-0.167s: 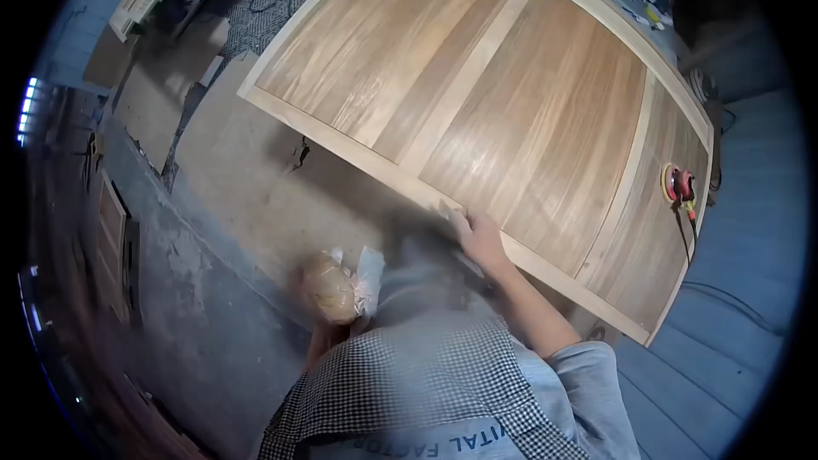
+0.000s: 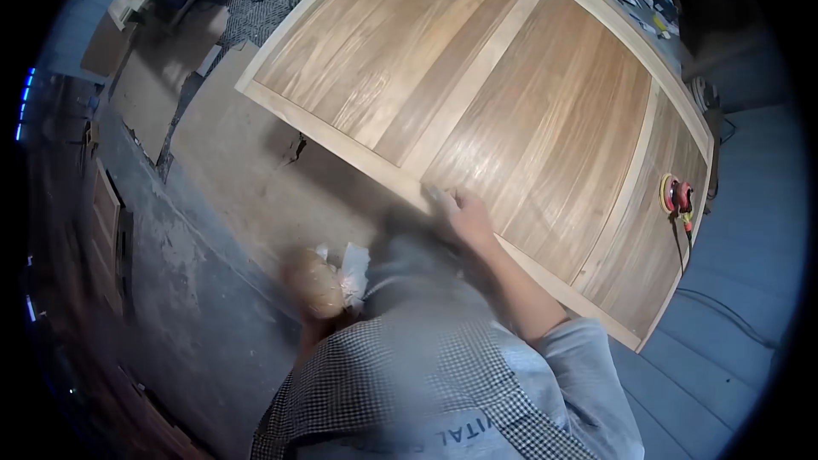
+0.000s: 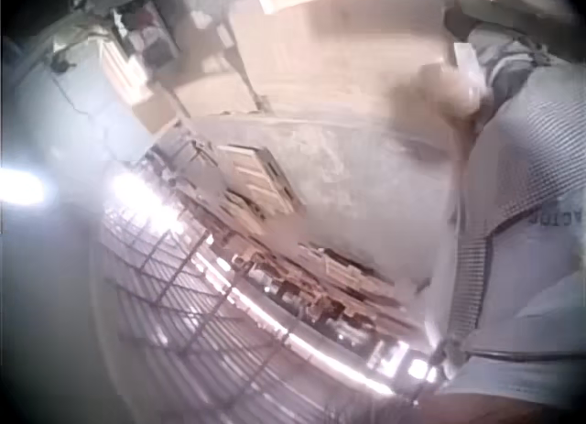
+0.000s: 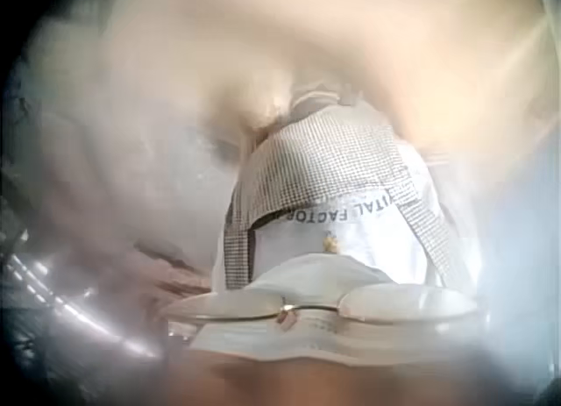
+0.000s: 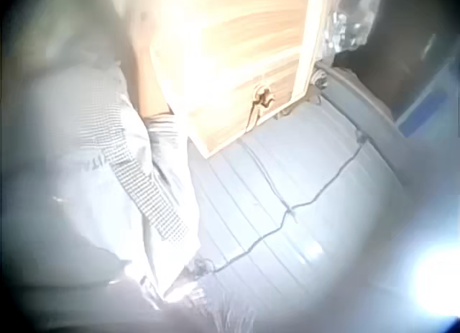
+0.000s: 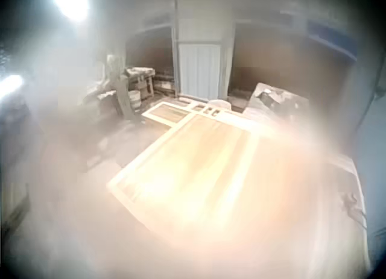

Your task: The person sands a large wooden door panel using an orbital sander and an air blow gun, then applies wood filler to small gaps using a scraper, and finally wipes the surface with a cloth.

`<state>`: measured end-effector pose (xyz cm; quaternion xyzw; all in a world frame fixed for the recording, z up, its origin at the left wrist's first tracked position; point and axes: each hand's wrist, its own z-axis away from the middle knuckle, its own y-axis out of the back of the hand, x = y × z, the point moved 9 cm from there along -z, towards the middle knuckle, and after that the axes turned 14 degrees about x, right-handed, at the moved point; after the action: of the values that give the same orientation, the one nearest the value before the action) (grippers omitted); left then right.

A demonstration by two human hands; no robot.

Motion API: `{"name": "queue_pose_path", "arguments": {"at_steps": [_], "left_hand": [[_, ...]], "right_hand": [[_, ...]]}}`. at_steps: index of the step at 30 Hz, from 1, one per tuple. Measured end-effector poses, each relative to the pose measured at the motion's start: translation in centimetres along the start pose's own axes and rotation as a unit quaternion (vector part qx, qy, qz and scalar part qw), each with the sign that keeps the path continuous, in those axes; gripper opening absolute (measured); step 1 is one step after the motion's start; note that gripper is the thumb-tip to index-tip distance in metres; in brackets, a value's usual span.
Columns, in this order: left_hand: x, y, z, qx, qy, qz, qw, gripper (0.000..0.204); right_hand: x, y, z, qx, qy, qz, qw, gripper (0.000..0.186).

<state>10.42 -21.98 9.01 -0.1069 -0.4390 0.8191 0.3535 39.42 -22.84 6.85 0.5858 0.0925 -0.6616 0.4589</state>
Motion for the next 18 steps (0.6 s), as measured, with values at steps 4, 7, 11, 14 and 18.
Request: {"name": "queue_pose_path", "arguments": {"at_steps": [4, 7, 11, 14, 18], "left_hand": [[2.5, 3.1, -0.6, -0.121, 0.114, 0.187, 0.968, 0.054], [3.4, 3.7, -2.3, -0.047, 0.053, 0.162, 0.984, 0.066], [6.8, 2.1, -2.8, 0.243, -0.254, -0.268, 0.897, 0.071], [6.7, 0.0, -3.6, 0.292, -0.191, -0.261, 0.9, 0.073], [5.7, -0.2, -6.0, 0.187, -0.037, -0.02, 0.982, 0.071]], "right_hand": [[-1.6, -0.9, -1.3, 0.012, -0.091, -0.026, 0.995, 0.023], [-1.5, -0.8, -2.7, 0.025, -0.119, -0.022, 0.992, 0.023], [0.2, -0.3, -3.9, 0.048, -0.119, 0.011, 0.992, 0.023], [1.6, 0.2, -4.0, 0.062, -0.121, 0.032, 0.99, 0.022], [-0.5, 0.2, -3.5, 0.055, -0.145, 0.119, 0.981, 0.024]]}}
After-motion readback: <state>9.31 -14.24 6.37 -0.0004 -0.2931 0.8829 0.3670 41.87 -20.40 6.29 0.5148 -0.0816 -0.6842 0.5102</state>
